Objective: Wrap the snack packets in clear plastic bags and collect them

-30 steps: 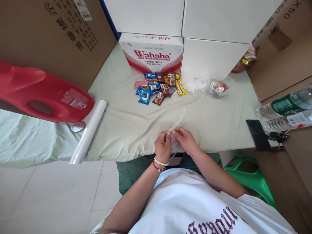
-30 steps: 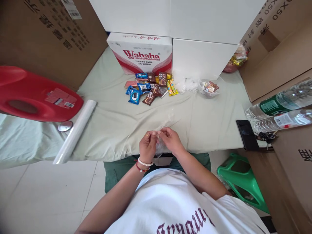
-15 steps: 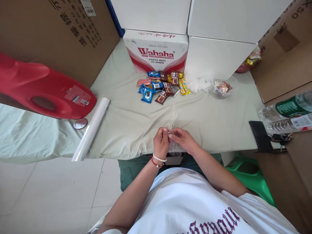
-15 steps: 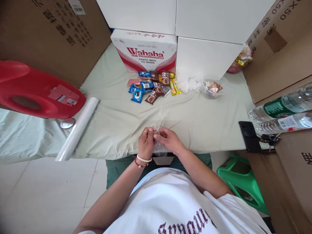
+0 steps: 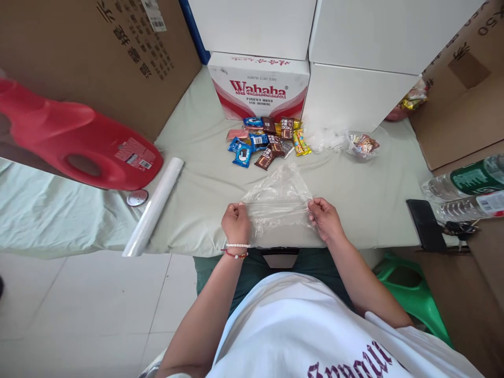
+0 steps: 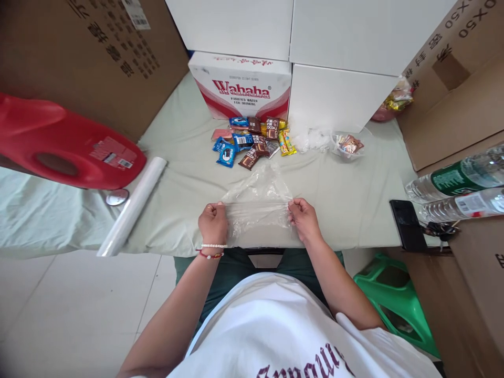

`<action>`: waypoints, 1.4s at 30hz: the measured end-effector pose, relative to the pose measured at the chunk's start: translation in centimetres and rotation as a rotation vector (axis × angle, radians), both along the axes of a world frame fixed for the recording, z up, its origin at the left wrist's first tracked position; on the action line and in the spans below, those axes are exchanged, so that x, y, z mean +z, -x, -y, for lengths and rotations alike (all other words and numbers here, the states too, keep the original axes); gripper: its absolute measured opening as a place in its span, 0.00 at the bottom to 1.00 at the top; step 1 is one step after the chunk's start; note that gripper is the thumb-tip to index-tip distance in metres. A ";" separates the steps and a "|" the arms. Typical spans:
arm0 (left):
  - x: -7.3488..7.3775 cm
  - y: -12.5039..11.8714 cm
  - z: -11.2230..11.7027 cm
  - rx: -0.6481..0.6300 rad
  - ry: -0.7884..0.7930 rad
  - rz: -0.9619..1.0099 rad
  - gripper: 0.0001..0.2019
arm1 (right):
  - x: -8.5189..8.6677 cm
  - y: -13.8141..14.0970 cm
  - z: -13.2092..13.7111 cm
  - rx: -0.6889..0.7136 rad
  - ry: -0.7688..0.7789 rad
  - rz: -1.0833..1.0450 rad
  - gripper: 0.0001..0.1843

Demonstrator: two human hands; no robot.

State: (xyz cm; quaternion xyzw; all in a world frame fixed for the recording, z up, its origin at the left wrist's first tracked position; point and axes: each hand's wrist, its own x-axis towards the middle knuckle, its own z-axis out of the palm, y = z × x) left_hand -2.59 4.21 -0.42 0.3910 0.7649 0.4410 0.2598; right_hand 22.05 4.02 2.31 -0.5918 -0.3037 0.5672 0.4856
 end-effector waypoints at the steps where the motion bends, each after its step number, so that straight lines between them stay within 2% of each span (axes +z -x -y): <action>1: 0.0 0.2 0.1 -0.004 -0.008 -0.074 0.09 | -0.2 -0.2 0.0 0.008 0.006 0.032 0.25; 3: 0.1 0.1 0.6 -0.033 -0.087 -0.275 0.13 | -0.7 -0.5 0.2 0.035 0.015 0.089 0.23; 5: 0.3 -0.2 1.3 -0.140 -0.208 -0.497 0.16 | -1.1 -0.4 0.2 0.068 0.012 0.138 0.22; 6: 0.4 -0.4 1.5 -0.255 -0.254 -0.586 0.15 | -1.3 -0.4 0.2 0.087 0.007 0.160 0.22; 9: 0.7 -0.7 1.4 -0.741 -0.278 -0.718 0.19 | -1.5 -0.2 0.1 0.141 -0.013 0.193 0.20; 10: 0.8 -0.6 1.1 -0.865 -0.257 -0.738 0.21 | -1.5 -0.3 0.1 0.151 -0.017 0.193 0.19; 11: 0.8 -0.4 0.7 -0.933 -0.222 -0.755 0.23 | -1.4 -0.4 0.2 0.151 -0.024 0.190 0.19; 13: 0.8 0.1 -0.1 -0.907 -0.128 -0.771 0.27 | -1.1 -0.9 0.6 0.136 -0.056 0.180 0.19; 16: 0.4 0.9 -0.8 -0.746 0.004 -0.719 0.30 | -0.2 -2.6 1.6 0.167 -0.135 0.160 0.20; 18: 0.2 1.1 -0.8 -0.673 0.032 -0.681 0.28 | 0.7 -4.1 2.2 0.331 -0.129 0.125 0.20; 20: 0.2 1.0 -0.7 -0.654 0.032 -0.682 0.26 | 1.5 -5.7 2.0 0.495 -0.073 0.087 0.22; 21: 0.2 0.9 -0.6 -0.659 0.033 -0.698 0.26 | 1.8 -6.2 1.6 0.513 -0.043 0.081 0.24; 23: 0.2 0.4 -0.5 -0.684 0.038 -0.748 0.26 | 2.1 -6.7 0.1 0.428 0.008 0.095 0.27; 25: 0.2 0.0 -0.4 -0.702 0.039 -0.796 0.27 | 1.8 -6.2 -1.9 0.350 0.073 0.121 0.27; 28: 0.0 -0.2 -0.5 -0.697 0.026 -0.819 0.28 | 0.9 -3.9 -4.4 0.389 0.121 0.164 0.25; 32: -0.7 0.3 -0.5 -0.532 -0.092 -0.797 0.28 | -0.2 -0.7 -5.5 0.366 -0.017 0.186 0.21; 34: -1.2 0.7 -0.2 -0.445 -0.186 -0.800 0.24 | -0.5 0.2 -5.3 0.347 -0.057 0.171 0.20; 35: -1.4 0.8 0.1 -0.444 -0.227 -0.805 0.21 | -0.6 0.5 -5.2 0.336 -0.067 0.172 0.20; 36: -1.5 0.9 0.4 -0.484 -0.261 -0.811 0.18 | -0.6 0.6 -5.0 0.325 -0.070 0.176 0.20; 38: -1.6 0.9 0.8 -0.659 -0.305 -0.826 0.16 | -0.7 0.8 -4.9 0.308 -0.057 0.170 0.21; 40: -1.4 1.0 0.8 -0.862 -0.314 -0.851 0.20 | -0.6 0.8 -4.9 0.298 -0.029 0.114 0.22; 42: -0.9 1.2 0.2 -0.969 -0.277 -0.883 0.23 | -0.4 0.7 -5.0 0.300 0.007 0.020 0.24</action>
